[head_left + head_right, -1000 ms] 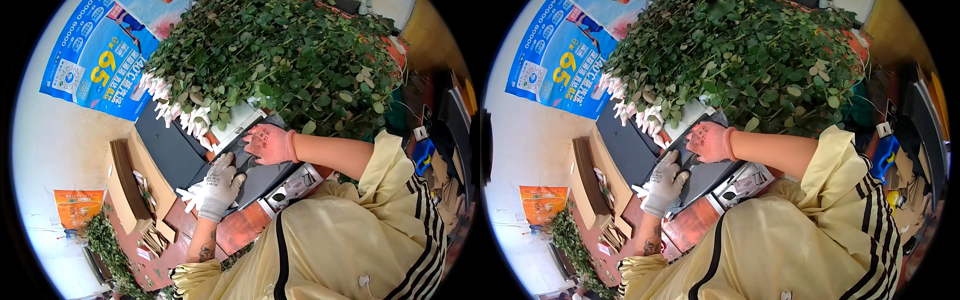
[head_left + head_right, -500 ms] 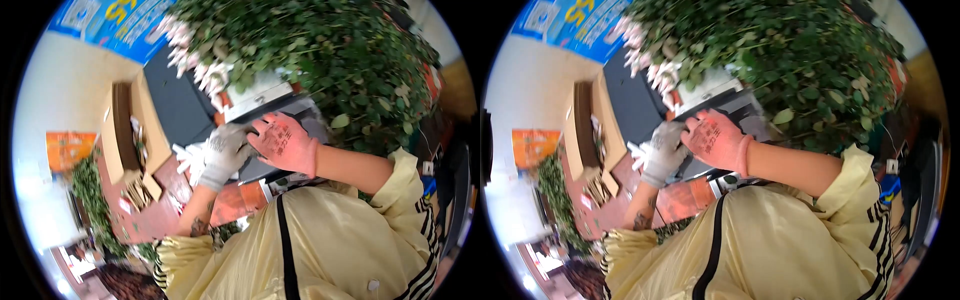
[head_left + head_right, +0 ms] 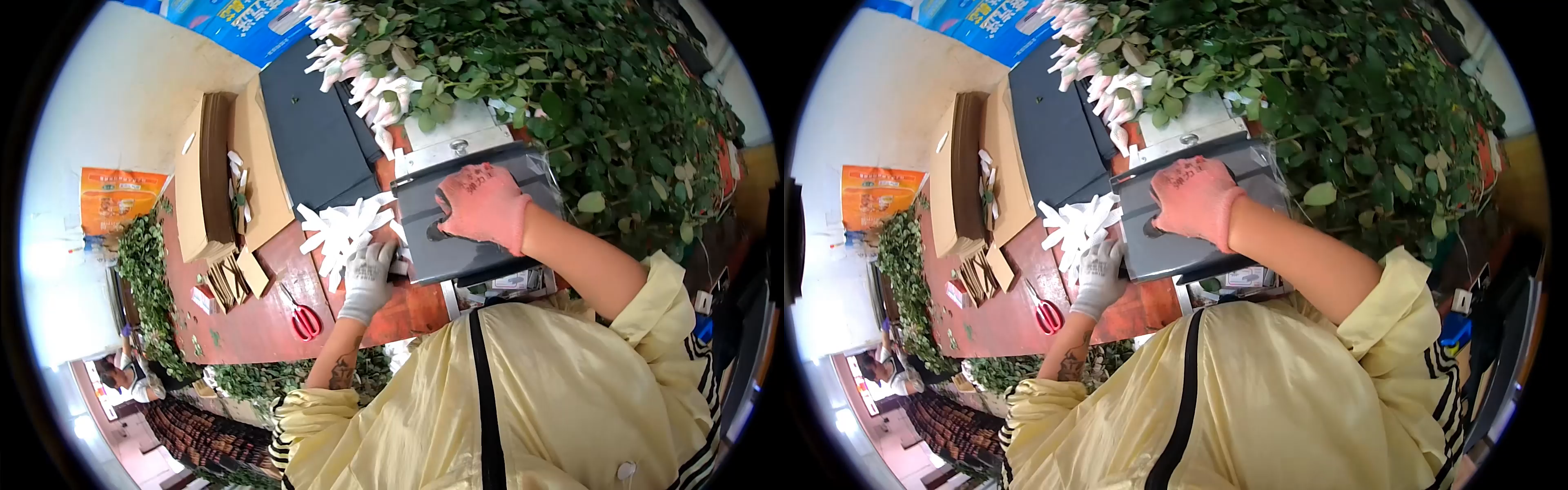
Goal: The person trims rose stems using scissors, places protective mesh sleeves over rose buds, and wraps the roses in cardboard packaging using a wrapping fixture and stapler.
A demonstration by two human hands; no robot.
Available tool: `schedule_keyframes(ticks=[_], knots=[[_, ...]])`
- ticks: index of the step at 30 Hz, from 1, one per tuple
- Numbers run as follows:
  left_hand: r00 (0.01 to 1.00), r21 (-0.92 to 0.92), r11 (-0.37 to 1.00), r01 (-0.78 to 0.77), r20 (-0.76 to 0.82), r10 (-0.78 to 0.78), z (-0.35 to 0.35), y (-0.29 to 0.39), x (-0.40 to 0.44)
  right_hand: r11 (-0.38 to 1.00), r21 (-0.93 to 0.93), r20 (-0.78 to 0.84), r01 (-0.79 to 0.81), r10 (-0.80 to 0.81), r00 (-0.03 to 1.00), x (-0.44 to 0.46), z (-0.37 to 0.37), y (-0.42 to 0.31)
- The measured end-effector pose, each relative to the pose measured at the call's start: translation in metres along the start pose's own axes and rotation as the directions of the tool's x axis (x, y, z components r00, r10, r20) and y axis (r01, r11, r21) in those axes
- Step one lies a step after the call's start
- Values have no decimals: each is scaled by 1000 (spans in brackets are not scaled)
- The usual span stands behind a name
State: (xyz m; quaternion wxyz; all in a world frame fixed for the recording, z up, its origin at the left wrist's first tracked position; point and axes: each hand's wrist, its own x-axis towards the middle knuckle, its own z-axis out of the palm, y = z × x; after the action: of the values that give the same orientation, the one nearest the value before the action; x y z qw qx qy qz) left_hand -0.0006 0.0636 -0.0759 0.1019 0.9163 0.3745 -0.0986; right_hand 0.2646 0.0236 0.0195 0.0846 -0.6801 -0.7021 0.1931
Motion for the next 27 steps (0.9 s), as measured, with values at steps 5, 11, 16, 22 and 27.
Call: schedule_keyframes(ticks=[5, 11, 16, 22, 27], knots=[[949, 224, 952, -207, -189, 251, 5, -36, -49, 996, -34, 104, -78, 81, 991, 1, -2, -4], [847, -140, 865, 482, -176, -501, 25, -33, -50, 989, -149, 53, 16, -8, 999, -10, 13, -1], [803, -261, 781, 568, -35, -595, 16, -68, -39, 896, 388, -386, 214, -53, 921, -20, 38, 8], [871, -42, 872, 487, -46, -488, 3, -75, -44, 965, -225, -340, 137, -209, 917, -19, 34, 12], [906, -286, 869, 403, -9, -423, 1, -82, -43, 998, -55, -263, 24, -37, 964, -14, 21, -3]])
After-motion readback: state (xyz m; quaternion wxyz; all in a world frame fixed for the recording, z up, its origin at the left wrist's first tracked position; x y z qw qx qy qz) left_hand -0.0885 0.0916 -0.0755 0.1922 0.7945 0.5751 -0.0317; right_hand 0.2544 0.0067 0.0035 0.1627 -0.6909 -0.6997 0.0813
